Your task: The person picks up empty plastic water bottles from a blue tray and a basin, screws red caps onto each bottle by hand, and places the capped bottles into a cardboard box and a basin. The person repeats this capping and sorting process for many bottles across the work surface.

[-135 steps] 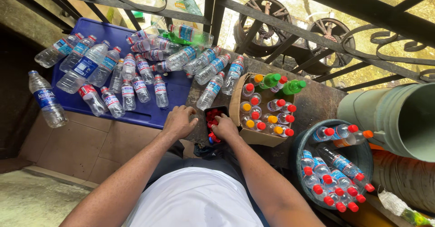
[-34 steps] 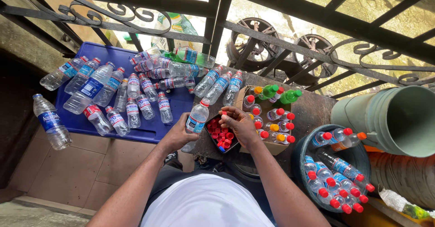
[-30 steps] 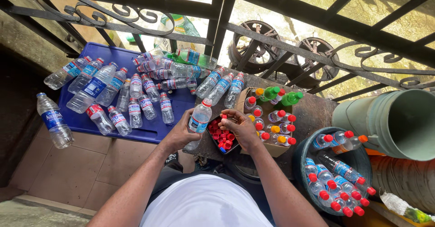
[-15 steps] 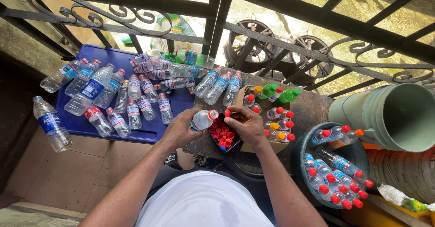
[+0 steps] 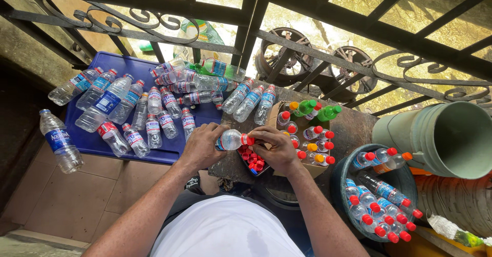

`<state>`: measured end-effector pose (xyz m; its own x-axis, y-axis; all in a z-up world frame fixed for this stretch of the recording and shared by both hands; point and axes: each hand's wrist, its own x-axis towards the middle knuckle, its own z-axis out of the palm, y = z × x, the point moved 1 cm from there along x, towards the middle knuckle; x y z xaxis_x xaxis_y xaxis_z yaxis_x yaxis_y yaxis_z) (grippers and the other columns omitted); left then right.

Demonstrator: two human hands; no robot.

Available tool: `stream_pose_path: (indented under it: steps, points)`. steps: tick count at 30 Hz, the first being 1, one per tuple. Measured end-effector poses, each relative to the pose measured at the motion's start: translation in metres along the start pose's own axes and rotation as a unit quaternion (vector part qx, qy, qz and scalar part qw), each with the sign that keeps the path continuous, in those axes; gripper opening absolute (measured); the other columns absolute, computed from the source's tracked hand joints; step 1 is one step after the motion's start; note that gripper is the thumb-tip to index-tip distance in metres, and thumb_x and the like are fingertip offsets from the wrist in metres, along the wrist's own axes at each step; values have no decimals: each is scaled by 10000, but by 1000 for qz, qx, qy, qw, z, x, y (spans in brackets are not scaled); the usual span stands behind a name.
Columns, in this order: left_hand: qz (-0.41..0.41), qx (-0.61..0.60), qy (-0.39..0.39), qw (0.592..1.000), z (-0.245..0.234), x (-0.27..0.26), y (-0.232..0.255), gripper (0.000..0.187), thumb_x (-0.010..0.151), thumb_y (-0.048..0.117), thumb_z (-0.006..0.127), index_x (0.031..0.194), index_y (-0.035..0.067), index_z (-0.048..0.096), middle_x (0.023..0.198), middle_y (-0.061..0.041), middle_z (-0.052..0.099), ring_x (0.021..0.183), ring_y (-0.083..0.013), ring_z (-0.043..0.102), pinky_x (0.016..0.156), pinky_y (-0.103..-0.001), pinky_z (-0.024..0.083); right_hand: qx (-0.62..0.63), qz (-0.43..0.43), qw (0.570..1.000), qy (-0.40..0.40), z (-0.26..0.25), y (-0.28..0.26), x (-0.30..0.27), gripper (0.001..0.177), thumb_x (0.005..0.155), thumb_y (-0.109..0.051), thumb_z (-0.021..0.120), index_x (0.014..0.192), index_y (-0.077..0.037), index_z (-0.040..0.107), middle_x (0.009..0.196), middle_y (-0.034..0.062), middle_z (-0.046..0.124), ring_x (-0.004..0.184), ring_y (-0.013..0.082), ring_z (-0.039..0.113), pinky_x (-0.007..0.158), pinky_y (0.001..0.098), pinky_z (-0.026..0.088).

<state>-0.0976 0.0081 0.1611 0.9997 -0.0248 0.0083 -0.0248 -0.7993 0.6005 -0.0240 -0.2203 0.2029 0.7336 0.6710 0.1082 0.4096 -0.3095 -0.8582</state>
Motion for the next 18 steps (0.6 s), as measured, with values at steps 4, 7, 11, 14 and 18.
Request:
stream_pose_path:
  steps: [4, 7, 11, 14, 18]
  points:
    - [11, 14, -2, 1000, 4, 0, -1, 688, 676, 272, 896, 1300, 165, 626, 1147, -76, 641, 1104, -283, 595, 970, -465, 452, -1, 62, 998, -6, 5, 1, -2, 319, 855, -143, 802, 1158, -59, 748, 1128, 94, 739, 976, 154, 752, 840, 288, 614]
    - [12, 15, -9, 1000, 6, 1, -1, 689, 675, 279, 904, 1296, 174, 626, 1154, -69, 638, 1111, -272, 590, 978, -462, 445, -18, 119, 993, -3, 6, 4, -5, 351, 877, -271, 796, 1140, -45, 741, 998, 89, 763, 887, 143, 754, 762, 274, 630]
    - [29, 19, -8, 999, 9, 2, 2, 670, 689, 290, 903, 1291, 178, 630, 1183, -61, 641, 1123, -270, 592, 984, -464, 447, -36, 232, 972, -18, 8, 9, -10, 395, 927, -391, 731, 1104, -41, 774, 847, 97, 762, 766, 154, 725, 675, 301, 579]
    - [38, 18, -11, 999, 12, 5, 10, 684, 680, 281, 905, 1296, 177, 627, 1182, -71, 638, 1132, -278, 590, 991, -472, 441, -86, 265, 960, -26, 3, 12, -17, 476, 1023, -432, 629, 1015, 14, 794, 767, 132, 727, 711, 193, 670, 646, 336, 533]
    - [53, 20, -5, 998, 11, 10, 26, 686, 663, 254, 901, 1291, 171, 639, 1211, -81, 640, 1157, -300, 586, 998, -482, 438, -32, 41, 995, 86, -10, 6, -30, 505, 947, -439, 698, 1171, 13, 695, 871, 72, 727, 771, 140, 706, 640, 294, 576]
